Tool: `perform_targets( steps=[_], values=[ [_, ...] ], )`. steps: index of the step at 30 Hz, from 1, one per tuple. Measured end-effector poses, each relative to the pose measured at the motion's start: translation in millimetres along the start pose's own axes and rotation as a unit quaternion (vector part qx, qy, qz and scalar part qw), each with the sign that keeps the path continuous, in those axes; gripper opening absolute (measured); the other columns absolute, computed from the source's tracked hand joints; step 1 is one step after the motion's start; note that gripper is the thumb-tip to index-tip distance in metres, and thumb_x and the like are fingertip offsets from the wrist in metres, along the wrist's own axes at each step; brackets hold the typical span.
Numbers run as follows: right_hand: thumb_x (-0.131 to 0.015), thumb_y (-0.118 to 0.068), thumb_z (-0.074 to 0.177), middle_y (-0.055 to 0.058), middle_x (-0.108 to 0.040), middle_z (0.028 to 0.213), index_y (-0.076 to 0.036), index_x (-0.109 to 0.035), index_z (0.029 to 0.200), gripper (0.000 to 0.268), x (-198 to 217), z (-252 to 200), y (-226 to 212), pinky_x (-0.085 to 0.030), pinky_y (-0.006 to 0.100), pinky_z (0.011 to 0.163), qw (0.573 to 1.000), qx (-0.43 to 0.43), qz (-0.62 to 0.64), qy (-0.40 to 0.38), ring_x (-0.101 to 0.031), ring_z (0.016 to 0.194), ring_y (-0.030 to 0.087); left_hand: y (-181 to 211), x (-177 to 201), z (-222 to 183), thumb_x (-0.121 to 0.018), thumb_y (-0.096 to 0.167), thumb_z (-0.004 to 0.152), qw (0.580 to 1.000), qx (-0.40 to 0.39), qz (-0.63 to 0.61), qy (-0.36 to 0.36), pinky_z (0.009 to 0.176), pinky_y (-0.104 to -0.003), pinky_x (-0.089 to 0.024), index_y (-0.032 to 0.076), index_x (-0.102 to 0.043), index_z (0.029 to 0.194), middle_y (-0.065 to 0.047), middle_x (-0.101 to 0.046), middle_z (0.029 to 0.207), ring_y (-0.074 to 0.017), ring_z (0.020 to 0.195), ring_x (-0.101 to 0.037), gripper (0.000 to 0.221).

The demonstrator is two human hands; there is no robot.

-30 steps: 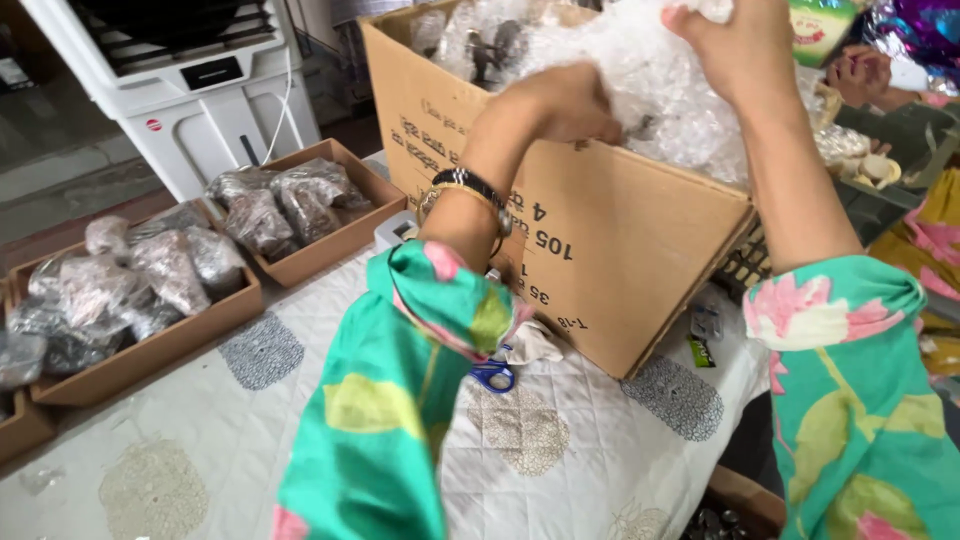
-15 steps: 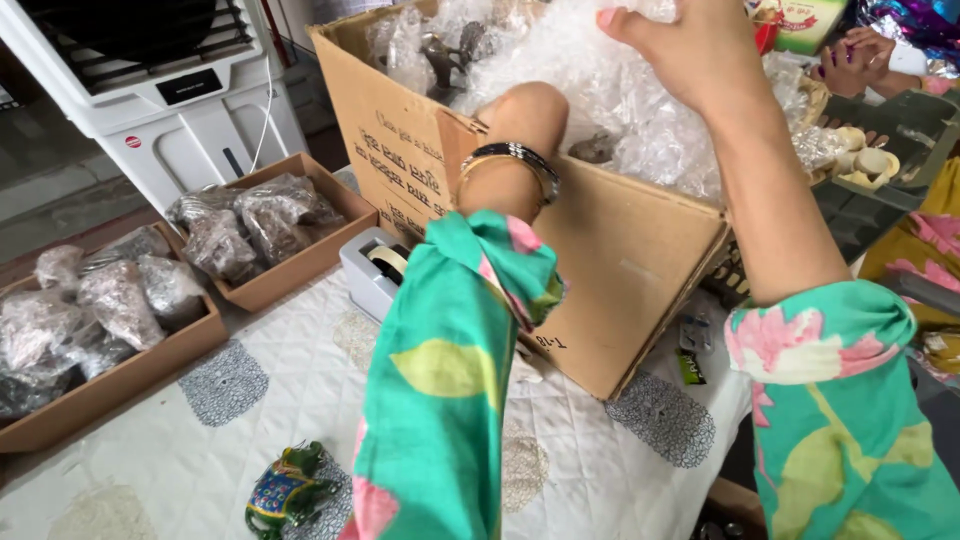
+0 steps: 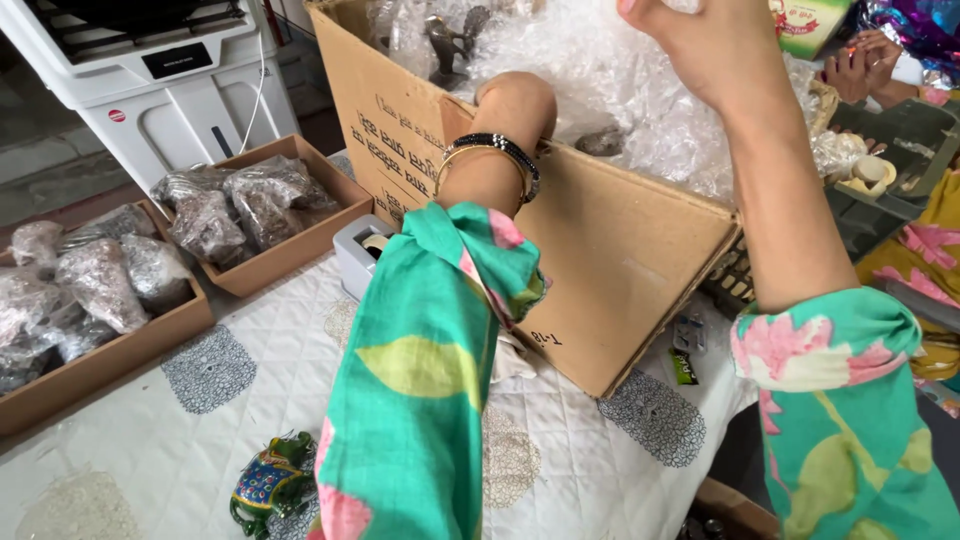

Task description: The person wraps painted decorative figurines in bubble wrap, folds the wrap around each item, and places the wrapped figurines into cardboard boxes on the table. They use a tape dispenser and scissors while working through items one at a time.

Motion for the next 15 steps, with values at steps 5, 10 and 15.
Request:
perform_targets(
  steps=[5, 10, 15],
  values=[
    [-0.082, -0.025, 0.096, 0.028, -0.069, 0.122, 0.006, -0.063, 0.130, 0.050, 7, 4, -9, -0.048, 0.045, 0.097, 0.997, 0.045, -0.048, 0.025, -0.065, 0.113, 0.040, -55, 26, -29, -0.085, 0.037, 0.073, 0.999, 0.030, 0.032, 0.009, 0.081, -0.044, -0.056, 0.007, -0.077, 0.105, -0.016, -0.071, 0.109, -0.0347, 0.098, -0.070, 0.045],
    [-0.084, -0.035, 0.098, 0.026, -0.069, 0.129, 0.000, -0.065, 0.136, 0.056, 1, 2, 4, -0.047, 0.045, 0.102, 0.997, -0.034, -0.067, -0.006, -0.065, 0.120, 0.040, -26, 77, -54, -0.085, 0.034, 0.070, 0.997, -0.051, -0.062, -0.015, 0.075, -0.039, -0.057, 0.011, -0.080, 0.100, -0.007, -0.078, 0.098, -0.0251, 0.087, -0.073, 0.038],
    [-0.080, -0.025, 0.095, 0.021, -0.065, 0.137, 0.001, -0.058, 0.138, 0.055, -4, -1, -35, -0.044, 0.041, 0.107, 0.997, 0.035, 0.040, -0.048, -0.061, 0.130, 0.034, -25, 96, -47, -0.073, 0.050, 0.080, 0.967, -0.144, -0.109, 0.180, 0.067, -0.041, -0.052, 0.015, -0.078, 0.095, -0.006, -0.078, 0.088, -0.0232, 0.078, -0.072, 0.039]
  ],
)
Point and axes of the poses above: each hand's wrist, its own z-axis towards the middle knuckle, its own x-axis out of the back of the hand, y = z × x, the point moved 7 cm from there along z, towards the middle knuckle
